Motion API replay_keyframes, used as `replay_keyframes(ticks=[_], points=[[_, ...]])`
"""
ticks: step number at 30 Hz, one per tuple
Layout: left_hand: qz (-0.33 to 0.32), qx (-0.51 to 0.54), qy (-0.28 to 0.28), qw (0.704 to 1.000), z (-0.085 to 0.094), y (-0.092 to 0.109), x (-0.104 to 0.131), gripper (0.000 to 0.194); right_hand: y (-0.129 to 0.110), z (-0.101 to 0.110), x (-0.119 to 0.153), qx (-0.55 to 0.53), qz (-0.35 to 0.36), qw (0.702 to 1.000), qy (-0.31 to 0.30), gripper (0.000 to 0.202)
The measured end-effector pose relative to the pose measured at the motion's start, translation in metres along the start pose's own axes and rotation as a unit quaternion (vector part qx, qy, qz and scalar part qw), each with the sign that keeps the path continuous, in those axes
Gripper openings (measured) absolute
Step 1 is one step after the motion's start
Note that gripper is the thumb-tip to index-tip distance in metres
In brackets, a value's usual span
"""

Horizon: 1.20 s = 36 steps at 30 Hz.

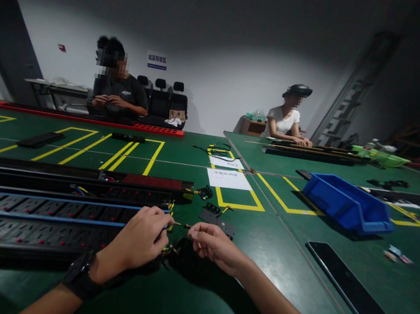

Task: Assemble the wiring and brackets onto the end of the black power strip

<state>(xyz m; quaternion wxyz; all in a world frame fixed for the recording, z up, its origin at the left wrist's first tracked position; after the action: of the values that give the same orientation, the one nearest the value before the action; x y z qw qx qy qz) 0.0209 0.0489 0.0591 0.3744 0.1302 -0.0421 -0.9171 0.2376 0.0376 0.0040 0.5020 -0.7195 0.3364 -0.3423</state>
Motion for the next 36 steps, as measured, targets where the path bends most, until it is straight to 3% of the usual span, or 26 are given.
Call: replay_keyframes(ticks=[15, 25, 29, 36], points=[[-0.008, -0.001, -0.005, 1.0, -0.001, 0.001, 0.0, 0.026, -0.002, -0.001, 0.001, 0.005, -0.004, 1.0, 0.003, 0.045], [-0.012, -0.014, -0.004, 1.0, 0.0, 0.0, -0.001, 0.025, 0.0, 0.0, 0.0, 0.004, 0.003, 1.0, -0.001, 0.035], [-0.012, -0.009, -0.01, 1.0, -0.001, 0.0, -0.001, 0.026, 0.003, 0.002, -0.001, -0.028, 0.016, 0.999, 0.019, 0.052], [-0.01, -0.006, -0.007, 1.0, 0.0, 0.001, 0.0, 0.025, 0.008, 0.004, -0.001, -0.022, 0.014, 1.0, -0.003, 0.078]])
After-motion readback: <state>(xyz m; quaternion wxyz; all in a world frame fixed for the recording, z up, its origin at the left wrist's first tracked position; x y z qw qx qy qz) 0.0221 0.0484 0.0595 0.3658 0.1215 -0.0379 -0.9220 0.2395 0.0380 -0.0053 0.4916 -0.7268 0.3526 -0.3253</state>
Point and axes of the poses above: each hand's wrist, its own x-axis away from the middle knuckle, its own z-axis out of the back of the hand, y = z × x, the point moved 3 cm from there along -x, towards the middle knuckle, and after that the axes turned 9 degrees about -y, right-handed, at the moved point
